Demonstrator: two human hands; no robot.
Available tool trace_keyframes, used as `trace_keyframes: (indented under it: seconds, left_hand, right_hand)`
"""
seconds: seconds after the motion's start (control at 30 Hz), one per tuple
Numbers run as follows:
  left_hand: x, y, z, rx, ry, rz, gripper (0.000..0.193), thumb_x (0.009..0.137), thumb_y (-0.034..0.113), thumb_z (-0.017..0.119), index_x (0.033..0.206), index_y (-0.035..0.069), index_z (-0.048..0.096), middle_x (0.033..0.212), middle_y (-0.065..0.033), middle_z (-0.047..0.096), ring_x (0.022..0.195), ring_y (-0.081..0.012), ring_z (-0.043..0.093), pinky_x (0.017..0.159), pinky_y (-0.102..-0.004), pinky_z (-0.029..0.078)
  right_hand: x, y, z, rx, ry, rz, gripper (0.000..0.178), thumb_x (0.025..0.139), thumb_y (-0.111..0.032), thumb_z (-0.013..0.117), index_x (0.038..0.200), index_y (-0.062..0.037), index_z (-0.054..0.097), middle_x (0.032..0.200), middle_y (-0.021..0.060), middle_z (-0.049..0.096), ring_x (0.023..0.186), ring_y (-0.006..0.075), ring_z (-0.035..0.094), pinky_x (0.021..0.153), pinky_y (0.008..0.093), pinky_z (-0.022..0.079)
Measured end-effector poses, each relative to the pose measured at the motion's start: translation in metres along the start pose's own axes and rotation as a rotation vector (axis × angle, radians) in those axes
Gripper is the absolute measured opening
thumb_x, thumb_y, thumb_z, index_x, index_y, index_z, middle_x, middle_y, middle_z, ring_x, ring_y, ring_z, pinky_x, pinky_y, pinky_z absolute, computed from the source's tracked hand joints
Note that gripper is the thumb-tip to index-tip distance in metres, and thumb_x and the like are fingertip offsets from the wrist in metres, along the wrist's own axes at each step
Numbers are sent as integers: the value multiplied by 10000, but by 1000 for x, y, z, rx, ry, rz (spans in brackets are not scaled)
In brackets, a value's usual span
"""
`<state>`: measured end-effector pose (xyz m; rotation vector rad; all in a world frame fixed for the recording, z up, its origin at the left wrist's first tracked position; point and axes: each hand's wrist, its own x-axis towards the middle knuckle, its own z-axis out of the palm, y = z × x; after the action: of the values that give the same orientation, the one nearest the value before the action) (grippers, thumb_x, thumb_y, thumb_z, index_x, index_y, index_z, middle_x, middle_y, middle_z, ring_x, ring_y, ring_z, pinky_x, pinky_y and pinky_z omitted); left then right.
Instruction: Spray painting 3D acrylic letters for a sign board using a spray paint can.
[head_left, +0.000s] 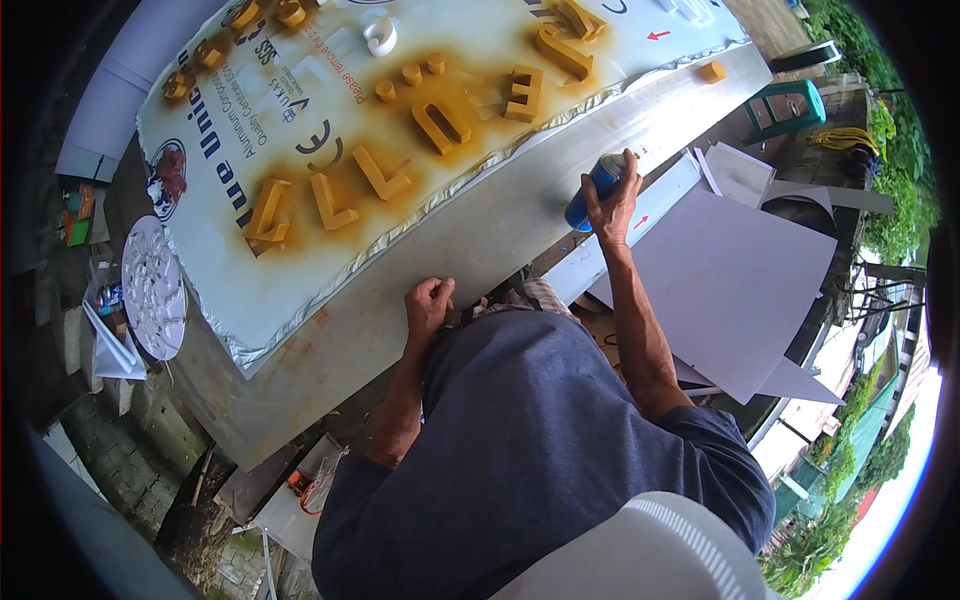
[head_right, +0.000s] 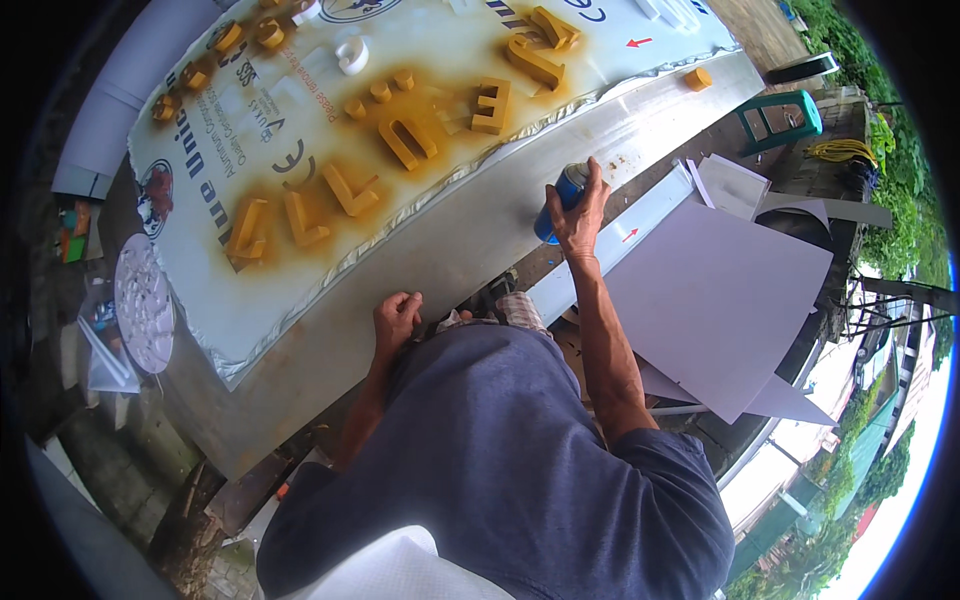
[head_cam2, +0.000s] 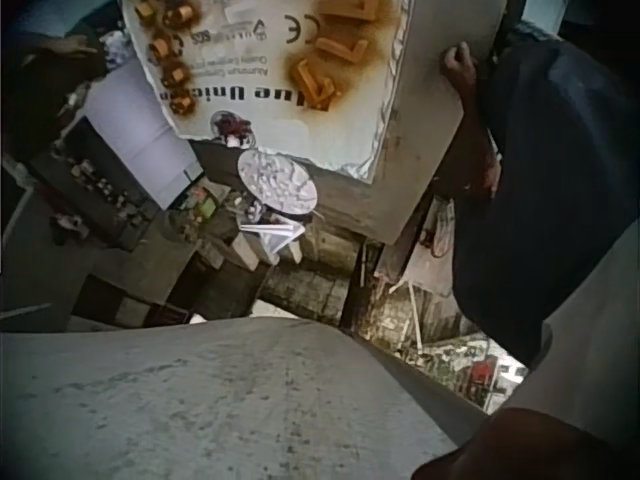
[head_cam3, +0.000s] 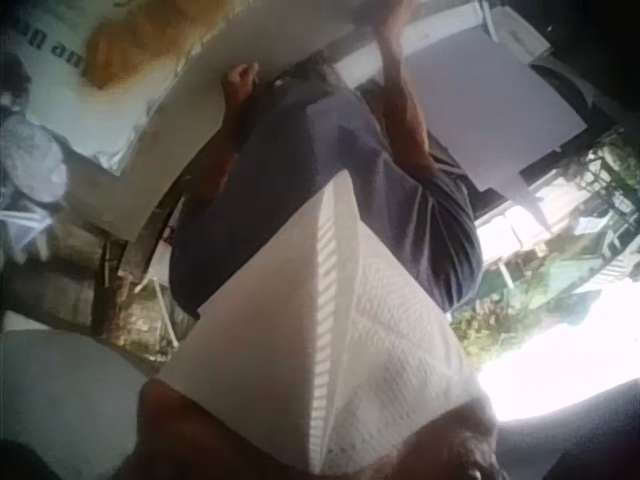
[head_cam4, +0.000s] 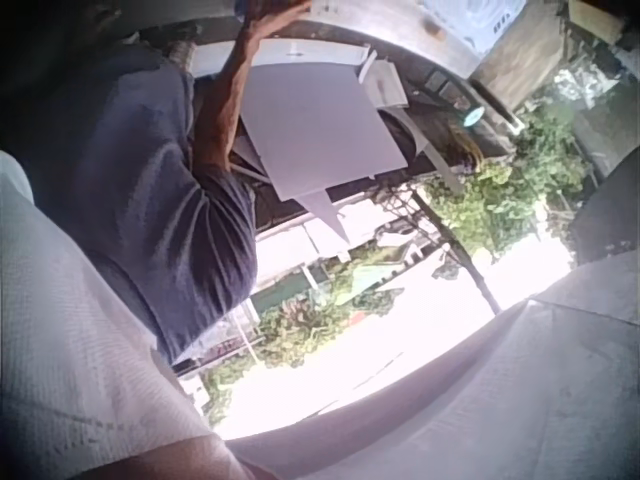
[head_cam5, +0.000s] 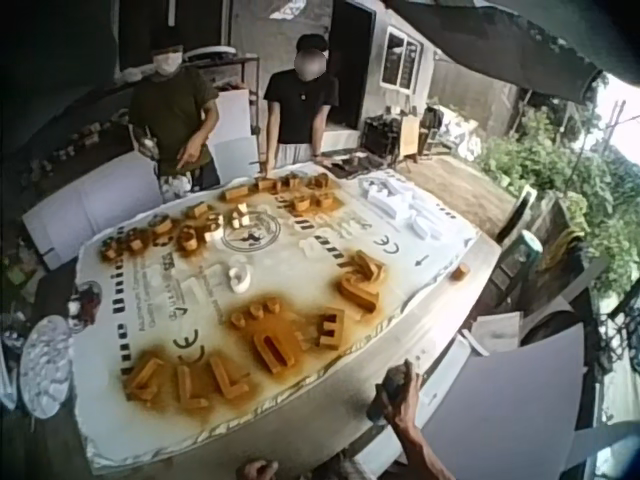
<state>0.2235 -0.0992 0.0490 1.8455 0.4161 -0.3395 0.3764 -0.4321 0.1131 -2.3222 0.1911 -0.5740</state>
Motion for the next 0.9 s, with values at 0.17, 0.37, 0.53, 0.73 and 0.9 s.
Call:
trace_keyframes:
  seconds: [0.17,0.37,0.53,0.73,0.9]
  left_hand:
    - [8,0,-8,3,0,33,363,971,290,667,773,-14,663,579,-48,623,538,-101,579,549,-293,456]
    - [9,-1,-11,1,-46,141,355,952,301,682,724,32,645,604,-57,631,571,-118,590,576,-335,481]
    - [-7,-10,-11,-19,-120,101,336,967,309,674,814,9,670,632,-43,651,513,-105,566,516,-304,463]
    - [-10,-21,-11,-61,-217,20,317,978,306,670,887,3,675,661,-28,640,515,-94,539,501,-278,431]
    - [-2,10,-19,-100,-247,32,269,960,279,694,962,10,701,705,-9,647,625,-77,573,595,-257,453]
  right_hand:
    - [9,-9,14,-12,-3,-23,890,803,-209,819,1537,-110,327,1262,259,502,1205,434,522,1025,510,450]
    - [7,-2,8,84,56,-22,832,802,-126,788,1514,-34,367,1247,256,513,1174,418,534,1045,491,422]
    - [-9,-9,-1,111,66,-6,880,802,-106,784,1557,-100,330,1273,247,494,1236,435,499,1068,499,407]
    - [-14,-8,-3,106,52,2,874,789,-92,772,1546,-102,334,1268,236,499,1211,436,522,1049,496,436]
    - [-10,-2,-1,34,67,3,868,790,-112,789,1536,-81,347,1294,270,487,1197,461,524,1029,503,445]
